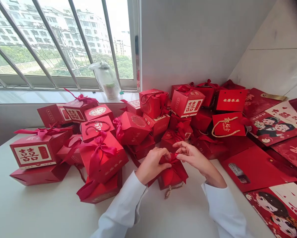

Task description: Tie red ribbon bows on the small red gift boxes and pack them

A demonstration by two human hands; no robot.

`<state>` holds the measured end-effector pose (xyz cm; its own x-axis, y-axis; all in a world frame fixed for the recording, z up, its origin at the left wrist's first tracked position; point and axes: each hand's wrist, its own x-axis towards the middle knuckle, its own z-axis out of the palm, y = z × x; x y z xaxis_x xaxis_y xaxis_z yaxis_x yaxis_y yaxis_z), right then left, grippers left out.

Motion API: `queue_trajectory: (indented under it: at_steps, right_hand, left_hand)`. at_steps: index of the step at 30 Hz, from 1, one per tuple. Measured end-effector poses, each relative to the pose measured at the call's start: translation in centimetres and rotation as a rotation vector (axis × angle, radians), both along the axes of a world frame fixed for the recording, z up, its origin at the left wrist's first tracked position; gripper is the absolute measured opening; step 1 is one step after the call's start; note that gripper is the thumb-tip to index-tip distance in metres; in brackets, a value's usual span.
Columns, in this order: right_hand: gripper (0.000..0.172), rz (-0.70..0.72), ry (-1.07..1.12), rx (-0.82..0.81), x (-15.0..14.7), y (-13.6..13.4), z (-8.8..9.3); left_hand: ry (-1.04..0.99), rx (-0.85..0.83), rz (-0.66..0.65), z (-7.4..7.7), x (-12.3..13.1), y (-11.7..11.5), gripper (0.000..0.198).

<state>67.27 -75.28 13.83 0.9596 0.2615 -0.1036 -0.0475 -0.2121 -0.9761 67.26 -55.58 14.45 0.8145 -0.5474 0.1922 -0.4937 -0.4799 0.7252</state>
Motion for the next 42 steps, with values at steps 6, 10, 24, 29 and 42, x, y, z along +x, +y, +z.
queue_trajectory:
  at_steps: [6, 10, 24, 29, 42]
  right_hand:
    - [0.04, -0.013, 0.035, 0.092, -0.2, -0.1, 0.5]
    - [0.045, -0.021, 0.099, 0.176, -0.4, 0.1, 1.1]
    - [0.039, 0.078, 0.093, 0.242, -1.0, 0.5, 1.6]
    - [0.046, 0.089, 0.104, 0.232, -1.3, 0.5, 1.7]
    - [0.064, -0.256, 0.038, 0.283, -0.2, 2.1, 0.7]
  left_hand:
    - [0.004, 0.027, -0.013, 0.3, -0.1, -0.2, 0.011]
    - [-0.052, 0.006, 0.006, 0.4, -0.2, -0.6, 0.011]
    - [-0.108, -0.118, 0.274, -0.5, -1.1, -2.0, 0.019]
    - [-0.054, -0.194, 0.324, -0.6, -0.9, -2.0, 0.014]
    - [0.066, -0.271, 0.24, -0.8, -0.6, -1.8, 0.008]
